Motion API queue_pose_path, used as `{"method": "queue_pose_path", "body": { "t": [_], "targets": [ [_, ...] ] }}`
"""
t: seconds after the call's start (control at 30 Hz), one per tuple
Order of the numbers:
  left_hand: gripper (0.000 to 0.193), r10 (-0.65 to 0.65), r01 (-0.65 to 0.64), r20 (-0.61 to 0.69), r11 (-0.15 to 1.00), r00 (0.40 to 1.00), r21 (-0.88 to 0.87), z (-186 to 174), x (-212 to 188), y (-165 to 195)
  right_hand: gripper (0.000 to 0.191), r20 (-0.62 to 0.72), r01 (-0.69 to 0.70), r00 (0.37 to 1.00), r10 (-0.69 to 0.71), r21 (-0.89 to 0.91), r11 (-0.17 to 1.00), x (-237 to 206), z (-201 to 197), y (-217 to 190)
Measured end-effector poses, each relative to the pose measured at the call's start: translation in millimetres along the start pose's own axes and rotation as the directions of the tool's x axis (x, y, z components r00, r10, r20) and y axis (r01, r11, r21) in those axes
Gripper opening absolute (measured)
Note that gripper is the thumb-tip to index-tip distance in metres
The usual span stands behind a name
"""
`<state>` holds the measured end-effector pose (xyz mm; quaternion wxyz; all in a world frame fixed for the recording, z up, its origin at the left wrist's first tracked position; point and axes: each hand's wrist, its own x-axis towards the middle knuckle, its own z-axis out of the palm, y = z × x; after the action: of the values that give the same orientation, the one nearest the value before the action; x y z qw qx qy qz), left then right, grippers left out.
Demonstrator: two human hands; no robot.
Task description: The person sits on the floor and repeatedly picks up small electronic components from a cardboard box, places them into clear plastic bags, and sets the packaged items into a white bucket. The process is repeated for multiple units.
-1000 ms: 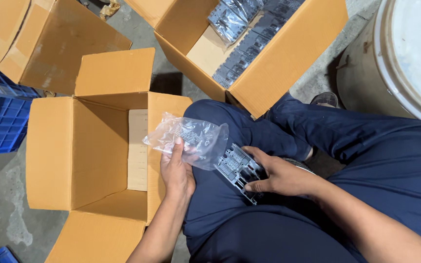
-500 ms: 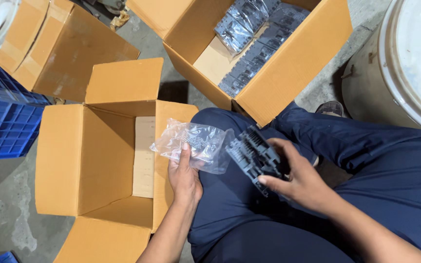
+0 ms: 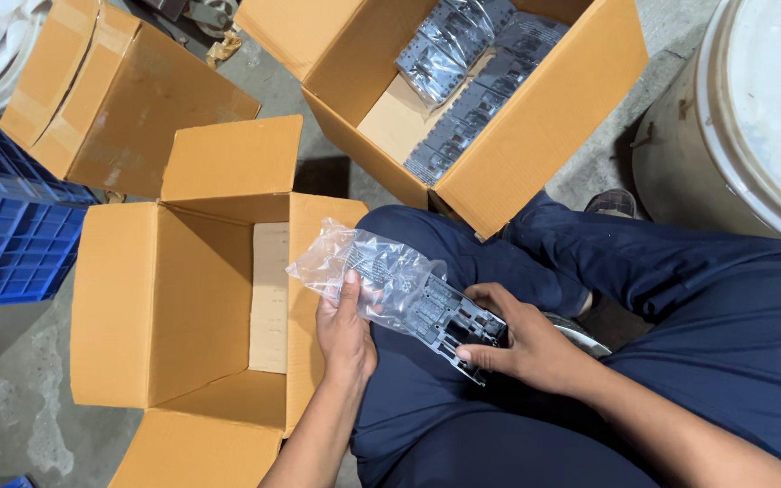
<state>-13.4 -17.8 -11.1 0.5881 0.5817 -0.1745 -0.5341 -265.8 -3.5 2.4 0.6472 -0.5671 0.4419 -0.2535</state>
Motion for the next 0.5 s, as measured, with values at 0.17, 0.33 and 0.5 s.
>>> {"method": "queue_pose_path", "body": {
  "t": [0.17, 0.33, 0.5],
  "targets": [
    [0.022, 0.013, -0.011, 0.075, 1.000, 0.997, -0.025, 3.2, -0.9, 2.4, 0.064, 0.054, -0.158, 0.987, 0.149, 0.233, 0.960, 1.4, -0.3, -1.4],
    [0.022, -0.033, 0.036, 0.054, 0.998, 0.998, -0.058, 2.9, -3.7, 2.8, 0.065, 0.108, -0.263, 0.965, 0.240, 0.370, 0.891, 4.4, 5.8, 6.2],
    [0.018, 0.035, -0.049, 0.092, 0.988, 0.995, 0.145, -1.8, 0.2, -5.2, 0.084, 0.002, -0.103, 0.995, 0.103, -0.027, 0.994, 10.3, 9.9, 13.0]
  ]
}}
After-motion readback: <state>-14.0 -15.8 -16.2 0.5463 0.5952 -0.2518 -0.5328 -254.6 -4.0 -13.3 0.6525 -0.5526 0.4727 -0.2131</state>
